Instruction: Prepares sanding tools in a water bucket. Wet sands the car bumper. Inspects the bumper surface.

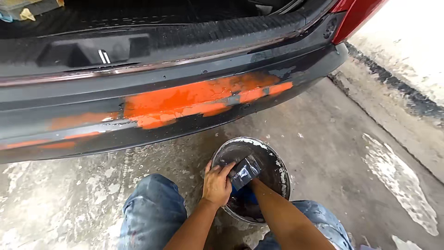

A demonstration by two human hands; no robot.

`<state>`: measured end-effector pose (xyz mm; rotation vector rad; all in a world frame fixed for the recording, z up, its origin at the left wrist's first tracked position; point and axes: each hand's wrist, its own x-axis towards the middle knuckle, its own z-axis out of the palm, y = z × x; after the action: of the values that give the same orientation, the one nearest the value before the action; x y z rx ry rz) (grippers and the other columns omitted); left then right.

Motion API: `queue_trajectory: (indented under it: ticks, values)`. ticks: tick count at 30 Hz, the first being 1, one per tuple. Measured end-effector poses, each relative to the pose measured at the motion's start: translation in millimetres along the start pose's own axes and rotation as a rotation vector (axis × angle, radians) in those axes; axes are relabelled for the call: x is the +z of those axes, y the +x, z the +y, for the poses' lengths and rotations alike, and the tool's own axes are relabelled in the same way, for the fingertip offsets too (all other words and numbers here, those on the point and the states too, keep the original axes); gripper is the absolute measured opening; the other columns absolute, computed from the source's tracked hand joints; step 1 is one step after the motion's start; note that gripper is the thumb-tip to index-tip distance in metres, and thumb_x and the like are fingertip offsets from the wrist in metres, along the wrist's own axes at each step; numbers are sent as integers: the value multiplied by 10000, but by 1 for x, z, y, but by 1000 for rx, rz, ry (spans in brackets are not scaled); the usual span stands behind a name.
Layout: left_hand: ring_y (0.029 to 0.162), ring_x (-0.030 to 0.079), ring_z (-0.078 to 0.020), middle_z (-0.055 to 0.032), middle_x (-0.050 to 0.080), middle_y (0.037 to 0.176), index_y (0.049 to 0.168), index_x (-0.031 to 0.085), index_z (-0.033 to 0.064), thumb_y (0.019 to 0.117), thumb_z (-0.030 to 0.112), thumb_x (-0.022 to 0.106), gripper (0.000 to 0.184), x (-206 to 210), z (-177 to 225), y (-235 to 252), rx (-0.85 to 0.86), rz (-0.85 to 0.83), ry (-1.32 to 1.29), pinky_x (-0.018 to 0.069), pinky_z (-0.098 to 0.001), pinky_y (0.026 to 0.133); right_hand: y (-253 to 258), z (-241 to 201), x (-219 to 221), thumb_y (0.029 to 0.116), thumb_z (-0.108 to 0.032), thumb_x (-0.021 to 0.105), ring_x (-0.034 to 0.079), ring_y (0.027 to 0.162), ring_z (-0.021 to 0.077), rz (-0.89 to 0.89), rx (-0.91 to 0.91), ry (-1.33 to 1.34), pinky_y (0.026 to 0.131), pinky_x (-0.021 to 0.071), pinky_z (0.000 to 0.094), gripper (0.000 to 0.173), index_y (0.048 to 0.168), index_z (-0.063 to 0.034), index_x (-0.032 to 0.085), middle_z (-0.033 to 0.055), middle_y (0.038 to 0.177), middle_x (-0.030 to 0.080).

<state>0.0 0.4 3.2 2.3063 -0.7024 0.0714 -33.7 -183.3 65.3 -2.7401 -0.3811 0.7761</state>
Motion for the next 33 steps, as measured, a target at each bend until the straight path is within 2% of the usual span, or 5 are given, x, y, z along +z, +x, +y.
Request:
queue_trajectory:
  ticks: [2, 8, 13, 27, 33]
  values:
    - [1038, 722, -195, -5, 779, 1011, 1337, 704, 255, 884, 117, 495, 518, 0, 1, 0, -5, 1, 7, 335, -582, 1189, 13, -31, -40, 1082, -182, 487, 346, 1514, 315, -375, 389, 240, 1246, 227, 450, 478, 1501, 46, 454, 221, 1594, 415]
    - [1095, 709, -182, 7, 778, 1068, 1371, 677, 276, 905, 146, 473, 525, -1, 2, 1, -26, -30, 25, 312, -549, 1210, 52, 41, 27, 1018, -284, 610, 432, 1432, 434, -332, 342, 176, 1180, 301, 621, 559, 1454, 50, 505, 300, 1494, 492]
    - [1024, 721, -207, -11, 778, 1005, 1411, 646, 284, 929, 171, 446, 533, -2, 3, 1, -17, -31, 62, 325, -574, 1193, 14, 55, 24, 763, -499, 826, 654, 1176, 282, 111, 417, 353, 1047, 501, 529, 671, 1263, -85, 657, 133, 1200, 704]
    - [991, 734, -221, -23, 782, 971, 1414, 640, 224, 941, 760, 277, 802, -9, 5, 4, 6, -188, 212, 304, -626, 1183, -55, 61, -7, 920, -49, 658, 675, 572, 198, 844, 132, 1021, 479, 577, 340, 139, 1052, -53, 698, 96, 841, 738]
    - [929, 726, -195, -25, 740, 819, 808, 735, 132, 1038, 578, 344, 636, -1, 3, 1, -25, -49, 114, 348, -576, 1172, -34, 52, 1, 980, -54, 610, 751, 795, 311, 559, 61, 1352, 619, 656, 446, 191, 1160, -5, 569, 173, 982, 728]
